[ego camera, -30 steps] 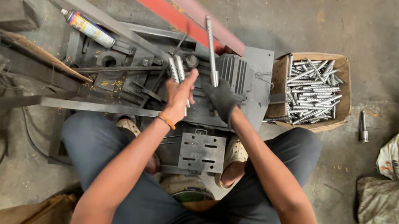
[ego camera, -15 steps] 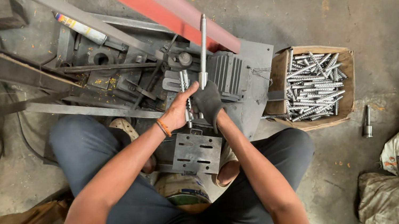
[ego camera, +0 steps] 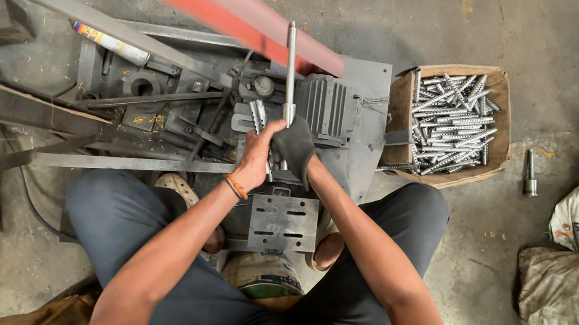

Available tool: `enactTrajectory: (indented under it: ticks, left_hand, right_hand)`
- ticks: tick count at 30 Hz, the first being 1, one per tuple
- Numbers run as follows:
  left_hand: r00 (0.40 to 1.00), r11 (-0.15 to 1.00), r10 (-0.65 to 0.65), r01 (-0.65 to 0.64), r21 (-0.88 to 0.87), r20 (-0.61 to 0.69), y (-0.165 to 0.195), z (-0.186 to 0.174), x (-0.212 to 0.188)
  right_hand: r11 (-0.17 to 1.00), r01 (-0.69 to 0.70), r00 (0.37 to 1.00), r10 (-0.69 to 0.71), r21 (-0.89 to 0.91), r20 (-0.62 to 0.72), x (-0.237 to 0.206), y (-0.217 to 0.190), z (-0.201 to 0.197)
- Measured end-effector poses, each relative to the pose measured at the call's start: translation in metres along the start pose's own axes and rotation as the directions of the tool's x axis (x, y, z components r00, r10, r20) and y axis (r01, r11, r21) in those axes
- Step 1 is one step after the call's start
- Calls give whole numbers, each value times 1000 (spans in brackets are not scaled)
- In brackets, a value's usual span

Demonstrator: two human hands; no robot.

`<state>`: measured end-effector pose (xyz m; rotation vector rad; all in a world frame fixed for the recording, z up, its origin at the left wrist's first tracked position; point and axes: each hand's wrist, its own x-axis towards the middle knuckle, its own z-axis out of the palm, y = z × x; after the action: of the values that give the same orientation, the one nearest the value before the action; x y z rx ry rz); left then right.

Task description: The person sits on the floor at a bench grinding/polishing machine, picks threaded metal rods from a cardboard box, and holds each rod against the running machine to grind or polish its surface, then places finished rods aside and repeats with more rods.

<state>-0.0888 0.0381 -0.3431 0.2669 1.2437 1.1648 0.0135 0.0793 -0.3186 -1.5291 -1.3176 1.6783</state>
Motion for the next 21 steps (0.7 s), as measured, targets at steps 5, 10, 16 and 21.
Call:
enactTrajectory:
  ticks: [5,10,16,21]
  left_hand:
    - [998,998,48,-47,38,-29,4,-2,6]
    - [996,996,83,-81,34,-42,12,-3,11]
    - [995,996,86,-86,4,-54,23,-2,19]
    - [992,996,93,-92,11,-87,29,5,30]
  right_hand:
    - [998,35,999,-36,57,21,2,-6,4]
    - [999,-32,999,32,-23,14,9,-19,7]
    - [999,1,1000,-1,-41,-8,22,-26,10]
    - [997,-28,999,26,-69,-25,35,-31,7]
